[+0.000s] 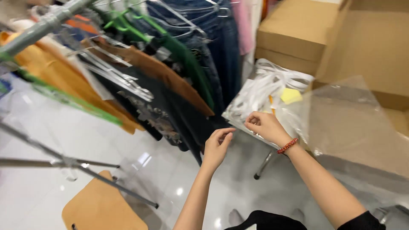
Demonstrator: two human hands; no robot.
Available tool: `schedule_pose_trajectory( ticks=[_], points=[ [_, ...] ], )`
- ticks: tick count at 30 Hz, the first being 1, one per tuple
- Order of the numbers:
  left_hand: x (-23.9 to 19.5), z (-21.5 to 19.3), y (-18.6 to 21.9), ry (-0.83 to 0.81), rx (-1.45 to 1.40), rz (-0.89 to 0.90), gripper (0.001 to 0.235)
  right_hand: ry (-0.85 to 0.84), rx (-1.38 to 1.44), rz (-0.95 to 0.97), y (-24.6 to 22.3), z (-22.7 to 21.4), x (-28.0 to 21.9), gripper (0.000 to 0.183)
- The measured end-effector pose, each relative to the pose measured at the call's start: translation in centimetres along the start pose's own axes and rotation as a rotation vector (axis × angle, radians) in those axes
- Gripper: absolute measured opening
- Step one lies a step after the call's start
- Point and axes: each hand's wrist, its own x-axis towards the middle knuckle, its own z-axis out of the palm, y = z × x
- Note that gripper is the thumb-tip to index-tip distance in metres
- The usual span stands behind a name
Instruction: The person unties a ribbon on a cardboard box, removes a plastic-wrapped garment, and hangs it on a clothing rack. They then place a plastic bag into an empty box, close it, and stack it with other boxes.
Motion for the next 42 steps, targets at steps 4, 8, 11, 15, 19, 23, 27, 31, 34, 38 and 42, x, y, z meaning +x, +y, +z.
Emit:
schedule_pose_trajectory(
  ticks=[4, 8, 11, 15, 19, 23, 27, 31, 34, 38, 42],
  points=[
    [2.0, 7.1, 0.5, -0.168, 0.043, -0.002, 0.023, 0.250, 0.145, 0.081, 9.1, -7.9, -5.4, 0.024],
    [3.9, 15.5, -3.4, -0.266, 0.024, -0.050, 0.045, 0.700, 0.102, 0.162, 17.3, -16.5, -13.4, 0.017],
    [4.5, 20.5, -3.9, -0.293, -0.011, -0.278, 0.069, 1.026, 0.095, 0.267, 23.8, -21.2, -20.5, 0.012],
    [4.4, 25.3, -2.9, -0.265, -0.193, -0.620, 0.075, 1.327, 0.089, 0.510, 30.9, -22.4, -29.2, 0.020],
    [4.2, 28.7, -3.8, -0.251, -0.242, -0.527, 0.083, 1.309, 0.188, 0.534, 40.7, -18.0, -32.7, 0.035],
    [3.9, 30.0, -3.2, -0.144, -0.295, -0.521, 0.073, 1.010, 0.580, 0.638, 35.8, -14.0, -32.6, 0.059],
    [4.5, 30.0, -5.5, -0.046, -0.359, -0.503, 0.039, 0.980, 0.699, 0.733, 32.6, -11.9, -31.4, 0.069],
    [3.6, 29.6, -2.6, -0.058, -0.446, -0.478, 0.037, 1.144, 0.758, 0.621, 36.8, -8.8, -30.6, 0.038],
    [4.6, 28.9, -2.3, -0.106, -0.576, -0.525, 0.041, 1.252, 0.712, 0.640, 34.6, -9.0, -30.6, 0.021],
    [7.8, 27.8, -3.2, -0.103, -0.678, -0.600, 0.053, 1.282, 0.461, 0.630, 34.9, -9.6, -32.2, 0.017],
    [10.0, 26.4, -4.4, -0.120, -0.683, -0.563, 0.041, 1.246, 0.268, 0.655, 34.2, -10.6, -34.1, 0.019]
  ],
)
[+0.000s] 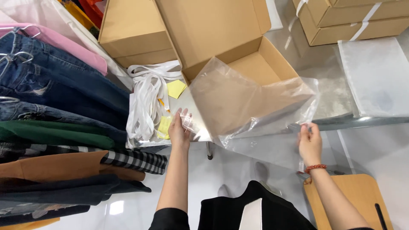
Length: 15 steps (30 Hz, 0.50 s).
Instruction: The person unties a ribbon on a cardboard box, removes a plastic-wrapped garment, and hangs it on a clothing rack. They then place a plastic bag into an empty box, close it, and stack it with other boxes.
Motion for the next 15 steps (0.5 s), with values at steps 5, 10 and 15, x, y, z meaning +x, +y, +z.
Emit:
schedule_pose_trajectory(
  ticks=[5, 10, 15],
  points=[
    [-2.0, -1.3, 2.8, -0.181, 0.014, 0.100, 0.040, 0.094, -0.102, -0.218, -0.8, 0.2, 1.4, 0.014],
    [-3.7, -7.4, 4.0, -0.272, 0.043, -0.046, 0.052, 0.130, 0.008, -0.280, -1.3, 0.2, 4.4, 0.009],
    [-8.1, -10.4, 8.3, -0.424, 0.710, -0.362, 0.044, 0.067, -0.122, -0.133, -1.7, -1.3, 6.9, 0.020]
  ],
)
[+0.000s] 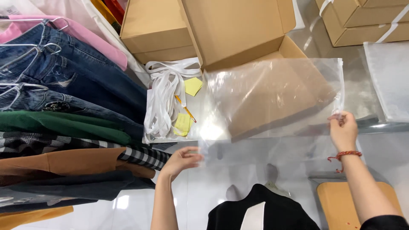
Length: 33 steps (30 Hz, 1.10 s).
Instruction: The person unties a ribbon on a cardboard box, removes a plastic-wrapped garment, and hangs it on a clothing rack. They then place a plastic bag into an empty box, close it, and stack it with other boxes.
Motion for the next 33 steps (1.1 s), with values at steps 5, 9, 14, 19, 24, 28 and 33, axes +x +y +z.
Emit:
schedule_pose_trajectory(
  ticks=[5, 9, 14, 19, 24, 28, 33],
  points=[
    [3.0, 0.7, 2.7, 0.129, 0.037, 0.040, 0.059, -0.057, -0.082, 0.056, -0.8, -0.3, 2.2, 0.026],
    [8.2, 2.6, 5.3, 0.306, -0.102, 0.165, 0.065, -0.119, 0.162, 0.179, -3.3, 0.2, 4.2, 0.013],
    [12.5, 5.8, 10.0, 0.411, -0.041, 0.222, 0.072, -0.018, 0.170, 0.101, -3.4, 0.6, 8.8, 0.024],
    [14.4, 9.0, 13.2, 0.443, -0.055, 0.236, 0.070, -0.005, 0.027, 0.073, -4.9, 0.5, 12.5, 0.031],
    [14.9, 10.7, 15.1, 0.522, -0.077, 0.217, 0.055, -0.035, -0.039, -0.024, -5.5, 0.8, 15.3, 0.052],
    [15.5, 10.7, 14.6, 0.557, -0.164, 0.230, 0.040, -0.067, -0.015, -0.035, -6.0, 1.7, 16.6, 0.032],
    [14.3, 10.4, 13.6, 0.561, -0.384, 0.226, 0.038, -0.039, 0.205, -0.090, -5.5, 3.0, 16.8, 0.021]
  ],
)
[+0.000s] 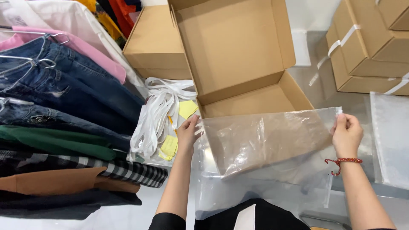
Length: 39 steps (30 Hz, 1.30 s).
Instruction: The person unties a ribbon on a cardboard box, removes a plastic-wrapped garment, and hangs it on a clothing rack. They then place a plastic bag into an empty box, close it, and stack it with other boxes.
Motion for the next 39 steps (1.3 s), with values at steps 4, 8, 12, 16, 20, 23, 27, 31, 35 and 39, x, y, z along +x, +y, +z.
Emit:
schedule_pose_trajectory(
  ticks=[4, 8, 12, 16, 20, 23, 27, 31, 35, 39],
  points=[
    [1.0, -1.4, -2.5, 0.032, -0.066, 0.091, 0.023, 0.053, 0.059, -0.103, 2.4, 0.6, 0.6, 0.017],
    [0.3, -2.7, -4.4, 0.222, -0.006, 0.270, 0.022, 0.107, 0.024, -0.177, 0.5, 0.8, -1.2, 0.015],
    [-0.9, -5.1, -6.5, 0.374, 0.283, 0.633, 0.022, 0.045, 0.147, -0.152, -4.0, 1.0, -4.4, 0.027],
    [-1.6, -8.2, -8.1, 0.368, 0.431, 0.571, 0.024, -0.043, 0.162, -0.194, -9.0, -0.1, -7.9, 0.029],
    [-5.1, -7.2, -6.6, 0.359, 0.544, 0.903, 0.040, -0.191, 0.004, -0.341, -13.4, -1.5, -12.0, 0.042],
    [-10.1, -3.1, -2.9, 0.064, 0.485, 1.065, 0.023, -0.305, -0.101, -0.434, -16.9, -1.7, -15.6, 0.043],
    [-16.3, 2.8, 0.0, -0.404, 0.409, 1.147, 0.009, -0.373, -0.060, -0.590, -21.8, -0.5, -20.2, 0.030],
    [-19.0, 4.8, 1.0, -0.521, 0.553, 1.296, 0.015, -0.380, -0.046, -0.637, -22.7, -0.3, -22.7, 0.021],
    [-19.9, 4.4, 1.4, -0.568, 0.496, 1.387, 0.015, -0.356, -0.048, -0.732, -24.0, 0.2, -24.1, 0.021],
    [-20.1, 3.7, 1.1, -0.505, 0.442, 1.396, 0.015, -0.328, -0.045, -0.829, -24.5, 0.4, -24.7, 0.017]
  ],
)
